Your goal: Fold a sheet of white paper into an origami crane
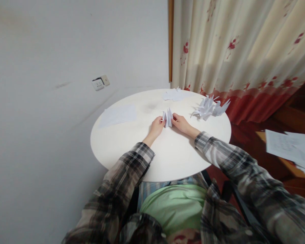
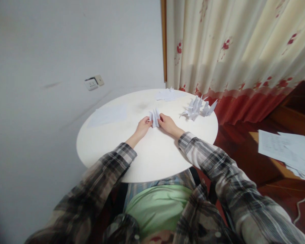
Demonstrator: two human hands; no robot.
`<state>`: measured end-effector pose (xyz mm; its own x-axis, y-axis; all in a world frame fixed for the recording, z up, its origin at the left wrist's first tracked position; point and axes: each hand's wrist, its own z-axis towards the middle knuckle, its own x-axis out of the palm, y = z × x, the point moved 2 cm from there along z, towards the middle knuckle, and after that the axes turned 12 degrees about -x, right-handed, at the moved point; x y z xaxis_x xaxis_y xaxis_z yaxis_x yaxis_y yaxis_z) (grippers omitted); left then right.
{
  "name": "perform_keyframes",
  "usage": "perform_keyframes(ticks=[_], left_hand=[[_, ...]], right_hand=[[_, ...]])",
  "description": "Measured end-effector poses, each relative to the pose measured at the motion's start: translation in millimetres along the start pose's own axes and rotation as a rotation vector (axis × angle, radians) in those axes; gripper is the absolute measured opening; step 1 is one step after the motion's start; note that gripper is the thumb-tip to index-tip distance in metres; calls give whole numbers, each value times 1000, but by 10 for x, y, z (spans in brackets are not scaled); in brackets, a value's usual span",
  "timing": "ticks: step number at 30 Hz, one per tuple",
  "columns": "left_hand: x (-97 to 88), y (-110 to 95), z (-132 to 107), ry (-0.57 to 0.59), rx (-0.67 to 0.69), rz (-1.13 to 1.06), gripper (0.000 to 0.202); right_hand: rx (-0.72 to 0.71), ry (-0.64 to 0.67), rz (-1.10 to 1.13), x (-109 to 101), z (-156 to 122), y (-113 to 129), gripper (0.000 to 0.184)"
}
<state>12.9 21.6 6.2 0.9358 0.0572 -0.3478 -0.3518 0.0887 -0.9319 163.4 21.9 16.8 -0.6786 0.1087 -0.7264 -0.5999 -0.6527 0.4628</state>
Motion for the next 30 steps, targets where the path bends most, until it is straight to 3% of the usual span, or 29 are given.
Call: perform_keyframes(ticks=[30], left_hand=[[-6, -15, -9, 3, -26, 2, 7]], right_hand=[[6, -8, -2, 1, 1, 4, 16]])
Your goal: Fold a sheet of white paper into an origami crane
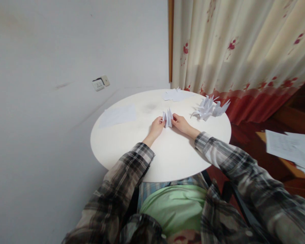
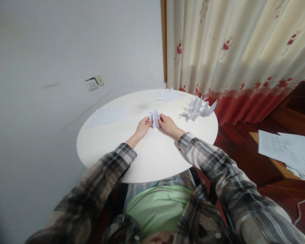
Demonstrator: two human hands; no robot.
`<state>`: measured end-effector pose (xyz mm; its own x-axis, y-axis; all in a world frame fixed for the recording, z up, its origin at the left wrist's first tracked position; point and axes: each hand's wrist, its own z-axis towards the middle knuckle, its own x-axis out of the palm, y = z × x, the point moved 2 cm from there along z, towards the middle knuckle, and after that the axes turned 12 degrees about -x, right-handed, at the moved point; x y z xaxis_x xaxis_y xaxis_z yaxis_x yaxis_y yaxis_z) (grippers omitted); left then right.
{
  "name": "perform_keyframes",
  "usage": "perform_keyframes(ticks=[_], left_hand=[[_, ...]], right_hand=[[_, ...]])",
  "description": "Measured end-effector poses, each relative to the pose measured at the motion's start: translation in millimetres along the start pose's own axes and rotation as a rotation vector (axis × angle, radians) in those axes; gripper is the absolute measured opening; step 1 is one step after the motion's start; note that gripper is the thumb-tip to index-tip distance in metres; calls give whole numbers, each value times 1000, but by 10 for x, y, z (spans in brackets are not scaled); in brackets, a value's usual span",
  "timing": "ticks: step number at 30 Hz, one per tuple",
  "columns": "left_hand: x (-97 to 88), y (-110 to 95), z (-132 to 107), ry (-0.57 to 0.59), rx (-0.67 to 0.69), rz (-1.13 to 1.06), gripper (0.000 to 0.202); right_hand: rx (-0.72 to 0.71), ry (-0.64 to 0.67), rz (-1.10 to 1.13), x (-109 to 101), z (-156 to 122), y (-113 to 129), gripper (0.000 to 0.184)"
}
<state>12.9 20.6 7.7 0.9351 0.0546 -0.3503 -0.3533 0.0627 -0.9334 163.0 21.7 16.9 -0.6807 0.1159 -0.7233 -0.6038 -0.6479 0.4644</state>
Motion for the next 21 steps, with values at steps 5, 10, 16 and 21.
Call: perform_keyframes(ticks=[5, 10, 16, 21], left_hand=[[4, -2, -5, 3, 3, -10, 7], [1, -6, -12, -7, 7, -3, 7], [-1, -11, -17, -13, 9, 8, 7], [2, -12, -20, 12, 4, -23, 7]], right_hand=[[-8, 4, 4, -3, 1, -5, 17], [1, 9, -4, -13, -3, 8, 16], [-7, 8, 0, -6, -3, 3, 16], [-10, 8, -7, 6, -1, -16, 16]])
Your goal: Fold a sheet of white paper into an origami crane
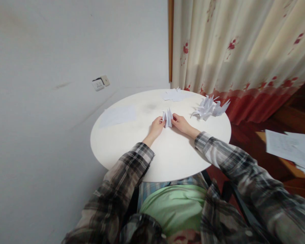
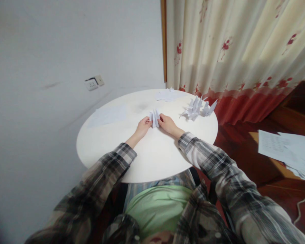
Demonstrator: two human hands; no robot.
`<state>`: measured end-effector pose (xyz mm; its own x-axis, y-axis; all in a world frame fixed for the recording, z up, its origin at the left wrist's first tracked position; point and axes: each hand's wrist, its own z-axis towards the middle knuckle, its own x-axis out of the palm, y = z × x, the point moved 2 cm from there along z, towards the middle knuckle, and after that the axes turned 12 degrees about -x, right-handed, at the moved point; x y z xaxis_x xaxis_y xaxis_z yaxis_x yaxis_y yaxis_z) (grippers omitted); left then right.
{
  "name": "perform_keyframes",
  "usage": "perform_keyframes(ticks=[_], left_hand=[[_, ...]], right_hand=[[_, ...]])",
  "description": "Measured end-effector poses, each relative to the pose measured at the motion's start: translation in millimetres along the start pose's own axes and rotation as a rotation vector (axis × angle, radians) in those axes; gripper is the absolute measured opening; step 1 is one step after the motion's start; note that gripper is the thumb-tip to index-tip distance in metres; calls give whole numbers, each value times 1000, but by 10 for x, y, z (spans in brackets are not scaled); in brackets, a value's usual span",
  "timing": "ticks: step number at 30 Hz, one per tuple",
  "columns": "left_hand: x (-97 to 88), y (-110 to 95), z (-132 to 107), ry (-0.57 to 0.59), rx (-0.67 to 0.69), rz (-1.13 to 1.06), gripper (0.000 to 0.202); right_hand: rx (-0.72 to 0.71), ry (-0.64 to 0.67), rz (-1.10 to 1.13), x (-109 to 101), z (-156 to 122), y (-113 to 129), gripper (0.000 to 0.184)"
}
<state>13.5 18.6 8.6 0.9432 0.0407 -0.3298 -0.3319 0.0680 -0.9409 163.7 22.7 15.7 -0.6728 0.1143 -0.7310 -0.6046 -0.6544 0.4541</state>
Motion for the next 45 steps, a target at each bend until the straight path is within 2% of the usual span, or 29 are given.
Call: perform_keyframes(ticks=[45], left_hand=[[-4, 5, 4, 16, -7, 8, 5]], right_hand=[[-2, 0, 17, -32, -13, 36, 17]])
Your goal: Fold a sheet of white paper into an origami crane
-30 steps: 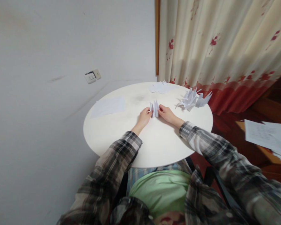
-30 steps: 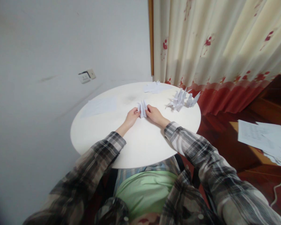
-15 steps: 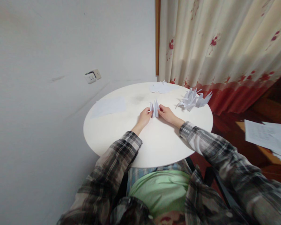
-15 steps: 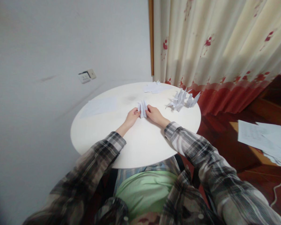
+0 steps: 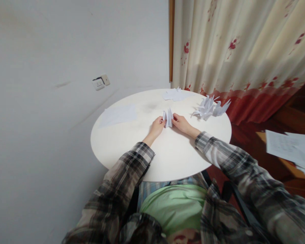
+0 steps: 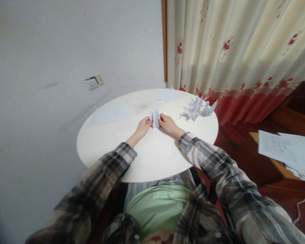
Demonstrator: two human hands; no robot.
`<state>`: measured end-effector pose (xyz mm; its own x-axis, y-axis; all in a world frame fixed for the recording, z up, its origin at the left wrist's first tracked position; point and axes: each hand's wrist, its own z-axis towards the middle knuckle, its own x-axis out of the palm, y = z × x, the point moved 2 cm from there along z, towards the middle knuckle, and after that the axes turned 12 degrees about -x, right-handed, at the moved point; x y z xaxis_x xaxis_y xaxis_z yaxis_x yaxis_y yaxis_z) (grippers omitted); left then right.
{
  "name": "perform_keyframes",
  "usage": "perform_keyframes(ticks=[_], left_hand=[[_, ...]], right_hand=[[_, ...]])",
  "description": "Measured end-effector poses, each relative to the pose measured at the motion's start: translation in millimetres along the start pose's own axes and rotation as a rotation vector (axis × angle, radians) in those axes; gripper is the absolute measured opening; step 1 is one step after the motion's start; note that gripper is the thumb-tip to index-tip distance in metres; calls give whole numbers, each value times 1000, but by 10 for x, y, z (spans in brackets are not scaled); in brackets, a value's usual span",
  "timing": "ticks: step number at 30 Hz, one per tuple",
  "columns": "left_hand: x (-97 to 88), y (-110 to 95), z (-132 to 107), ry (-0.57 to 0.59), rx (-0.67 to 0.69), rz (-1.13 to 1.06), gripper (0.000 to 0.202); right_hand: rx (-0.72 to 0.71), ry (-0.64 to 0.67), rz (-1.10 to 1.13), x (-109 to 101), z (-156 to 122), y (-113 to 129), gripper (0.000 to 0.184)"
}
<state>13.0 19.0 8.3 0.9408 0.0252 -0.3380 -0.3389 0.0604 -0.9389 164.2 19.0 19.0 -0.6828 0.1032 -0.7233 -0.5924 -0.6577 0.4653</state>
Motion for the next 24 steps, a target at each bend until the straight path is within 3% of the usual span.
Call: perform_keyframes(ticks=[24], left_hand=[[8, 22, 24, 4, -6, -8, 4]], right_hand=[[-6, 1, 36, -7, 8, 5, 15]])
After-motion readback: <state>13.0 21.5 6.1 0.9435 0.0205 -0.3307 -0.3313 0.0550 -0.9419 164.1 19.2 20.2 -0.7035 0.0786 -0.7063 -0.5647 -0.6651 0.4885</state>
